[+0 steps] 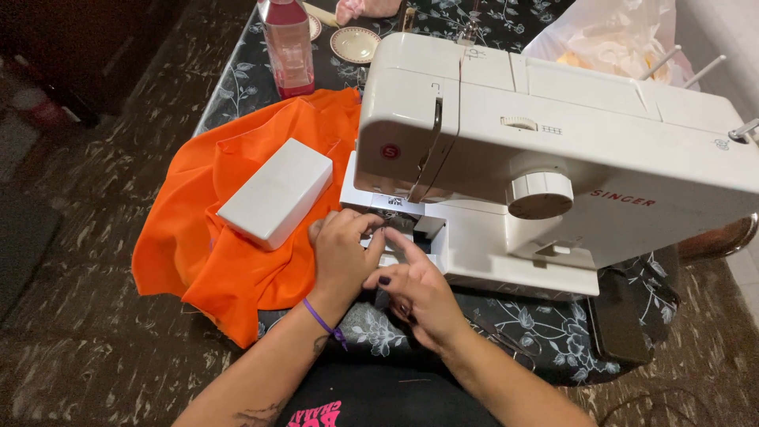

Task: The person threads a white Singer sewing machine by hand, guiding the thread through the tension discs and needle area. They use scissors to cut the thread and manipulate a bobbin case, placing it into the machine's bobbin area.

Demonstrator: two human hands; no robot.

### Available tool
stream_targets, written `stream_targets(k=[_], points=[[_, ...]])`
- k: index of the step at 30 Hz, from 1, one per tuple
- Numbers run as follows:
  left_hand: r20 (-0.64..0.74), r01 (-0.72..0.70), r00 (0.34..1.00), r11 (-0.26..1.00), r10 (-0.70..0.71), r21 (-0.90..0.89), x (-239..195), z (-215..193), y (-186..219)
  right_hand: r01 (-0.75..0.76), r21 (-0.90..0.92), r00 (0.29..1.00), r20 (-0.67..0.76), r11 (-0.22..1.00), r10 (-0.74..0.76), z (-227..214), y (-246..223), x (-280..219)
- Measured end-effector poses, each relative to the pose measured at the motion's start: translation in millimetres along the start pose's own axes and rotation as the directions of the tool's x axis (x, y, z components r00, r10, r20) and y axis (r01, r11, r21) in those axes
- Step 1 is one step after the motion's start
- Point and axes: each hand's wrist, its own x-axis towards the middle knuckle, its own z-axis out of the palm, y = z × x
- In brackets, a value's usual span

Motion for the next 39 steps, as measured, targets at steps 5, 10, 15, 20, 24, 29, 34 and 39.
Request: stream_targets(k=[5, 10, 15, 20, 24, 29, 34, 39], points=[[-0.090, 0.052, 0.995, 0.999, -0.052, -0.010, 13.0, -34.6, 29.7, 0.410, -0.551, 0.862, -0.026, 0.727, -0.506, -45.4, -48.4, -84.3], [-0.202, 0.015, 0.979, 0.996, 0.003, 0.089, 17.6, -33.7, 25.8, 0.404, -0.888, -0.252, 0.121, -0.218, -0.960, -259.8, -158.6, -77.8], [-0.253, -0.116, 0.952, 0.967, 0.173, 0.225, 24.6, -39.3, 29.1, 0.068, -0.628, 0.281, -0.734, 0.776, -0.618, -228.6, -228.7, -61.0], [-0.296, -0.265, 0.898, 0.936, 0.327, 0.231, 27.1, -45.8, 23.8, 0.281, -0.564, 0.506, -0.600, 0.777, -0.619, -187.7, -239.7, -46.0], [-0.239, -0.306, 0.905, 0.929, 0.352, 0.210, 32.1, -56.2, 26.2, 0.494, -0.374, 0.704, -0.357, 0.785, -0.614, -177.3, -243.7, -43.1], [-0.207, -0.234, 0.945, 0.965, 0.255, 0.121, 35.2, -59.7, 29.7, 0.557, -0.467, 0.715, -0.151, 0.687, -0.682, -194.9, -237.5, -45.7], [-0.214, -0.192, 0.957, 0.980, 0.197, 0.044, 40.9, -67.9, 33.6, 0.599, -0.650, 0.664, 0.075, 0.469, -0.744, -207.4, -233.5, -50.6], [-0.235, -0.161, 0.961, 0.986, 0.147, -0.043, 39.8, -73.2, 30.9, 0.618, -0.772, 0.544, 0.284, 0.148, -0.789, -194.1, -235.7, -55.9]])
